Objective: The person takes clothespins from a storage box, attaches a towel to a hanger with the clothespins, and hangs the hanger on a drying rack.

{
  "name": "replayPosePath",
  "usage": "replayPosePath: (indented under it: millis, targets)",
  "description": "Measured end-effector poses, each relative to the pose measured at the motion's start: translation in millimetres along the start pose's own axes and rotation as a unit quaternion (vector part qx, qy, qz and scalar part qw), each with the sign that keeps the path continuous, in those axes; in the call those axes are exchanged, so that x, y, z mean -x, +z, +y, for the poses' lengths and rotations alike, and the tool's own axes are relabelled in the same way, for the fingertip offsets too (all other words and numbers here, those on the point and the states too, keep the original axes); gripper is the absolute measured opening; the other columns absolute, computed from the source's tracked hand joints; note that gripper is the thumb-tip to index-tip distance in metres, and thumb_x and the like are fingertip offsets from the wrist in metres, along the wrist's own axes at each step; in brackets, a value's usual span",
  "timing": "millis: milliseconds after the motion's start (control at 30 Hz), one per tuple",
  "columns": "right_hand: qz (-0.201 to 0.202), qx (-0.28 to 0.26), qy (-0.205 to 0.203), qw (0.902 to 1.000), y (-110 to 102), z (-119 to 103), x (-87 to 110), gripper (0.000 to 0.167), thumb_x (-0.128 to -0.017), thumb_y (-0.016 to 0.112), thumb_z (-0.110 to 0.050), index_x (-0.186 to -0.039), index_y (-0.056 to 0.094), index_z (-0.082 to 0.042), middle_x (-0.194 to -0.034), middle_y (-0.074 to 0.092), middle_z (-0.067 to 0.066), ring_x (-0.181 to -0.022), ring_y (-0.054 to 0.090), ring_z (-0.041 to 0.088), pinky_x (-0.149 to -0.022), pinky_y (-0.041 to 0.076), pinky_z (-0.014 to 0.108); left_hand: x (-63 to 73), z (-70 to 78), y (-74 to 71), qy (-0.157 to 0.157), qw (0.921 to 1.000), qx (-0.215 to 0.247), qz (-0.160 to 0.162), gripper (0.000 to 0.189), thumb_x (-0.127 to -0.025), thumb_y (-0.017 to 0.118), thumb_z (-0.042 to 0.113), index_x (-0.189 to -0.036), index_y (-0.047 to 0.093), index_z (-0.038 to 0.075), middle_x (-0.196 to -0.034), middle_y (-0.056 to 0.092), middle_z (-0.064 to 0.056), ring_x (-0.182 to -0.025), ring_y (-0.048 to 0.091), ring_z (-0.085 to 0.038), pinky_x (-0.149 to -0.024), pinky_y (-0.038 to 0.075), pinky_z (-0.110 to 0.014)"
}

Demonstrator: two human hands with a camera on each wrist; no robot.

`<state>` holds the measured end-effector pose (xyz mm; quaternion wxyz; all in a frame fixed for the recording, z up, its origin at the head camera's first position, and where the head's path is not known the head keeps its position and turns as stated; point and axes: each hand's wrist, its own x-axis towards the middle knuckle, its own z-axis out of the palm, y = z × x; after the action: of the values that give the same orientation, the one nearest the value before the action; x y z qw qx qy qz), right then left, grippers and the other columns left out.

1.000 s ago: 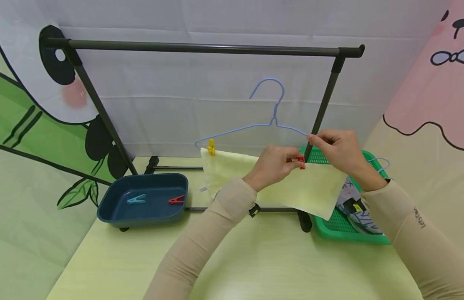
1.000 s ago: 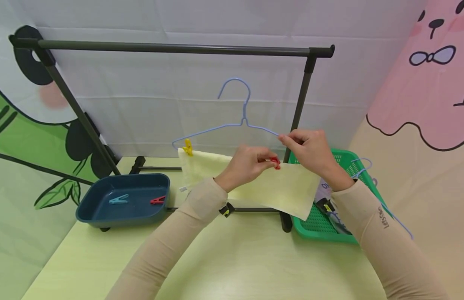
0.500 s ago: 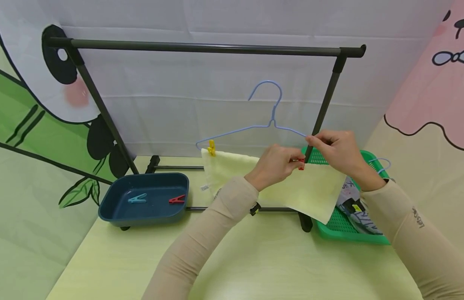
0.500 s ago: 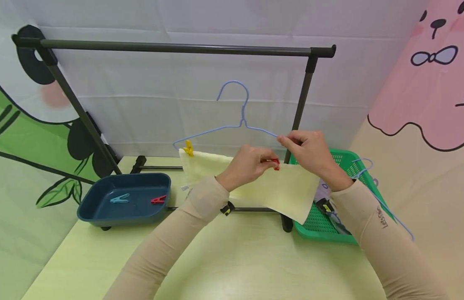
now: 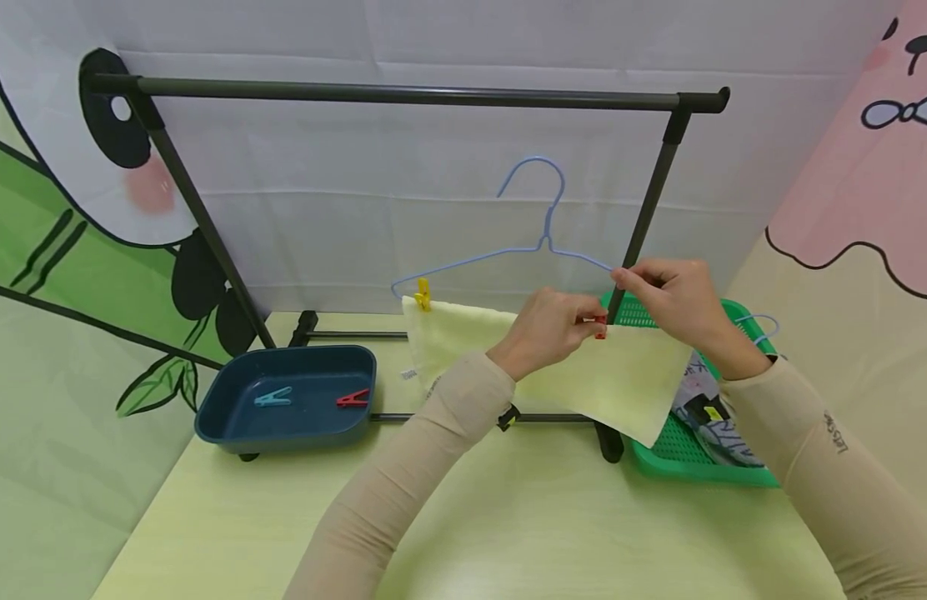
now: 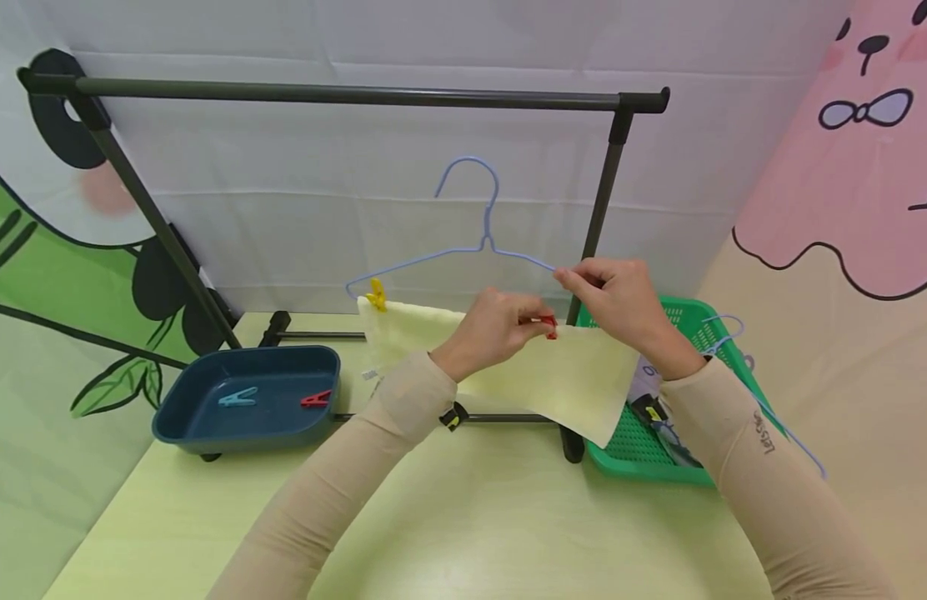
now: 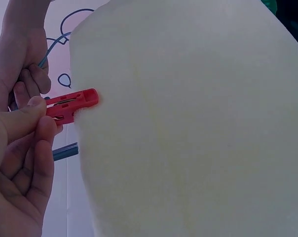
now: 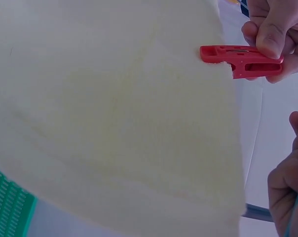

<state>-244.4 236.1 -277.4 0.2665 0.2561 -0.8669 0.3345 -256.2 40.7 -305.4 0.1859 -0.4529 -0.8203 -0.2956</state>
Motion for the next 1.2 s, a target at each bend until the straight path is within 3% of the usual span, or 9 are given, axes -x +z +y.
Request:
replayPosePath:
  millis: [333,600,900,1067,1200]
  targets:
    - [-0.001,0.000,-0.002,1.0000,-0.1,1.0,-0.1,0.018,-0.091,0.064,-0.013,-0.078,0.074,-0.005,-0.049,0.048,-0.005,-0.038,0.027,0.005,-0.038,0.022,0.025,1.6,-0.1,0.8,-0.037,0.9983,-0.015,-0.042,0.016,-0.086,0.071,0.023,-0.099,0.069,0.012,-0.095,0.071,0.002,-0.068,0.063,-0.003,-0.058,0.043,-0.012]
    - [-0.003,0.002,0.012,0.9999,0.9,1.9,0.3,0.019,-0.092,0.063,-0.016,-0.080,0.074,-0.006,-0.048,0.046,-0.004,-0.039,0.026,0.006,-0.039,0.022,0.025,2.5,-2.5,1.2,-0.043,0.9981,0.005,-0.044,0.019,-0.086,0.071,0.022,-0.102,0.069,0.011,-0.094,0.070,0.003,-0.079,0.064,-0.005,-0.065,0.044,-0.012]
    - [-0.001,0.005,0.015,0.9999,0.5,4.4,1.3,0.019,-0.092,0.064,-0.016,-0.078,0.073,-0.006,-0.048,0.046,-0.003,-0.039,0.027,0.007,-0.039,0.023,0.025,6.9,-5.3,-10.2,-0.084,0.9937,0.015,-0.072,0.032,-0.091,0.065,0.029,-0.119,0.065,0.014,-0.109,0.066,0.003,-0.088,0.061,-0.004,-0.075,0.045,-0.016]
    - [-0.007,0.016,0.033,0.9993,-0.5,5.9,1.9,0.022,-0.092,0.063,-0.018,-0.077,0.073,-0.006,-0.054,0.053,-0.002,-0.040,0.030,0.008,-0.040,0.024,0.026,12.1,-13.3,-20.6,-0.098,0.9933,0.015,-0.060,0.026,-0.093,0.062,0.025,-0.115,0.066,0.013,-0.110,0.067,0.002,-0.091,0.061,-0.008,-0.078,0.045,-0.018]
    - [-0.012,0.019,0.056,0.9982,-2.2,6.6,2.2,0.026,-0.094,0.061,-0.023,-0.079,0.073,-0.005,-0.063,0.061,0.003,-0.041,0.031,0.012,-0.040,0.025,0.027,16.1,-20.5,-29.3,-0.102,0.9944,0.012,-0.027,0.018,-0.093,0.062,0.022,-0.107,0.068,0.013,-0.105,0.068,0.002,-0.088,0.062,-0.007,-0.076,0.045,-0.019]
